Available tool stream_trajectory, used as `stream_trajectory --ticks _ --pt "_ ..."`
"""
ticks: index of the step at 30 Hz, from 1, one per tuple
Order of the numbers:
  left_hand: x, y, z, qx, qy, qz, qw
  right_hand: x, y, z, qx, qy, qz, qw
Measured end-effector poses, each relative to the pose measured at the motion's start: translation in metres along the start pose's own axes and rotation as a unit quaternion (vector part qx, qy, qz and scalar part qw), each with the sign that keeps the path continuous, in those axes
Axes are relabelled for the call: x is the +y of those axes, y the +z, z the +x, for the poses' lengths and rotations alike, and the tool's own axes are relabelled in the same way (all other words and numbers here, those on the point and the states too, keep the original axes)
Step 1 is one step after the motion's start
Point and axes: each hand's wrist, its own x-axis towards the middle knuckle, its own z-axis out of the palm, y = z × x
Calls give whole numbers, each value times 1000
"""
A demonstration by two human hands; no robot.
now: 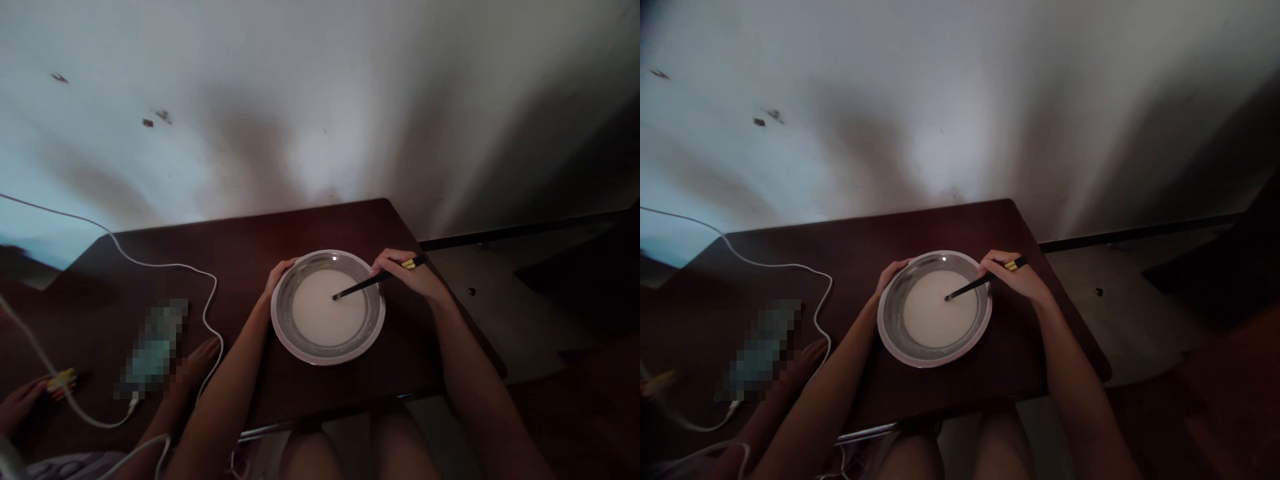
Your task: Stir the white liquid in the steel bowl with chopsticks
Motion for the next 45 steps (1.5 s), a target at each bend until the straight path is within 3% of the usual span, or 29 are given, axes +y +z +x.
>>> stream_trajectory --ticks 4,10,16,21,27,32,38,43,45 --pt "2 3 -2 14 1 5 1000 -2 5 1 -76 8 2 997" --pt "3 5 -4 6 9 3 1000 1 0 1 9 0 -31 999" --pt "3 5 -4 -5 0 -18 1000 0 4 2 -73 -1 -19 997" --pt "1 3 -3 -19 2 -19 1000 -2 1 0 -8 2 -26 1000" --pt "3 4 -4 19 0 12 1000 -2 4 1 -76 0 -20 997" --pt "1 2 -2 -6 6 11 1000 -2 0 0 2 1 -32 999" --pt "1 1 -1 6 1 22 1000 -3 3 0 -74 1 -15 997" --pt "1 2 -2 -9 5 2 1000 -1 1 0 -8 -5 -37 999" --pt "1 3 -2 -6 3 -6 1000 -2 1 0 -22 1 -25 999"
